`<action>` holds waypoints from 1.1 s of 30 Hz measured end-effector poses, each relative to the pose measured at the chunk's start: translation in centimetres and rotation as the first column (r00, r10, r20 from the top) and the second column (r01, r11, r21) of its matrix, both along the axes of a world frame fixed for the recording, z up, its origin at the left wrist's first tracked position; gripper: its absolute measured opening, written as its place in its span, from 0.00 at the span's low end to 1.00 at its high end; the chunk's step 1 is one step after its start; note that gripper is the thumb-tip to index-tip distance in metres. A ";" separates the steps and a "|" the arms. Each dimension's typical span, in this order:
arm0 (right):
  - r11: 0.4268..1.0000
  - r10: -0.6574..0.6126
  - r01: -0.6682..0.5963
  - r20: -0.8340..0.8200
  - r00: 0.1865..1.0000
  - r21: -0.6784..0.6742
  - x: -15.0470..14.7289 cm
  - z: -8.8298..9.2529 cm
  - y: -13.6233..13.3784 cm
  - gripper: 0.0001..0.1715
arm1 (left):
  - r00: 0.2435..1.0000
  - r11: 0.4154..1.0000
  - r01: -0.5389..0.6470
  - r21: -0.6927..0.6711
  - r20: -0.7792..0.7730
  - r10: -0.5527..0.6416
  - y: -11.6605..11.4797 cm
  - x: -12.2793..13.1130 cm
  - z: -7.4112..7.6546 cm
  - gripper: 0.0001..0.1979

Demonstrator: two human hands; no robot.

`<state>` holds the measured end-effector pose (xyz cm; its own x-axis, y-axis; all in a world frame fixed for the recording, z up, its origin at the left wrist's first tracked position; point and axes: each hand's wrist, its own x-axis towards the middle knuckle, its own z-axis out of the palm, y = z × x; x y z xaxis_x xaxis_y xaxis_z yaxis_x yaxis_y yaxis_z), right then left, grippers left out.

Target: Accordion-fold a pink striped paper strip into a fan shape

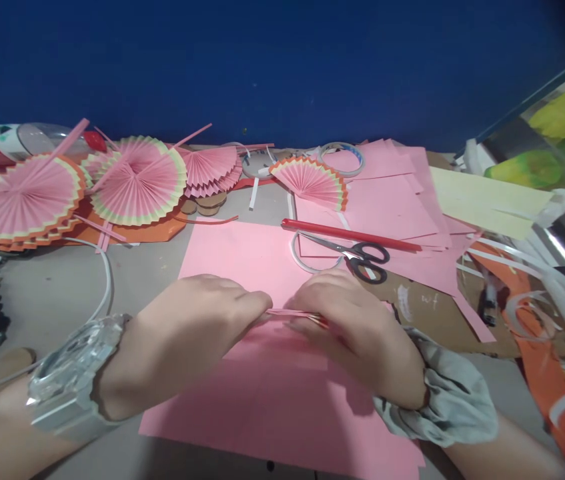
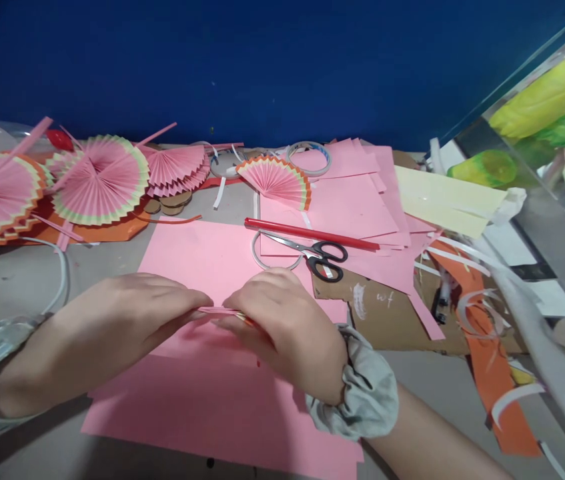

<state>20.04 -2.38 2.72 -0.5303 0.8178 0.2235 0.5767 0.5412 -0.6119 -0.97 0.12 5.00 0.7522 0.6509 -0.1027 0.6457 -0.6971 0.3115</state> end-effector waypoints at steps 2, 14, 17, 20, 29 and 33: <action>1.000 -0.031 0.030 -0.048 0.998 -0.008 0.1 0.3 0.0 0.09 | 0.998 0.997 0.051 0.056 -0.049 -0.049 0.1 0.0 0.0 0.09; 0.982 -0.027 0.029 -0.014 1.000 0.186 0.5 -0.2 -0.1 0.09 | 0.996 0.985 0.090 0.149 -0.028 -0.087 0.2 -0.3 0.1 0.11; 0.962 -0.003 -0.006 0.033 0.999 0.274 0.5 -0.5 -0.1 0.08 | 0.996 0.990 0.081 0.113 -0.042 -0.076 0.2 -0.3 0.1 0.11; 0.944 0.009 -0.019 0.032 0.999 0.328 0.5 -0.6 0.0 0.06 | 0.996 0.994 0.075 0.081 -0.045 -0.072 0.3 -0.3 0.2 0.11; 0.944 0.058 -0.043 -0.039 0.998 0.326 0.7 -0.8 -0.2 0.05 | 0.997 0.999 0.053 0.011 0.055 -0.053 0.1 0.0 0.5 0.12; 0.954 0.059 -0.022 -0.116 0.991 0.299 0.1 -0.3 -0.2 0.08 | 0.992 0.994 0.061 -0.091 0.113 -0.051 0.2 0.1 0.5 0.12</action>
<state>20.16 -2.61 2.44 -0.5149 0.6830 0.5181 0.4812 0.7304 -0.4847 -0.92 0.28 5.51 0.7974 0.5988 -0.0753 0.5644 -0.6956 0.4446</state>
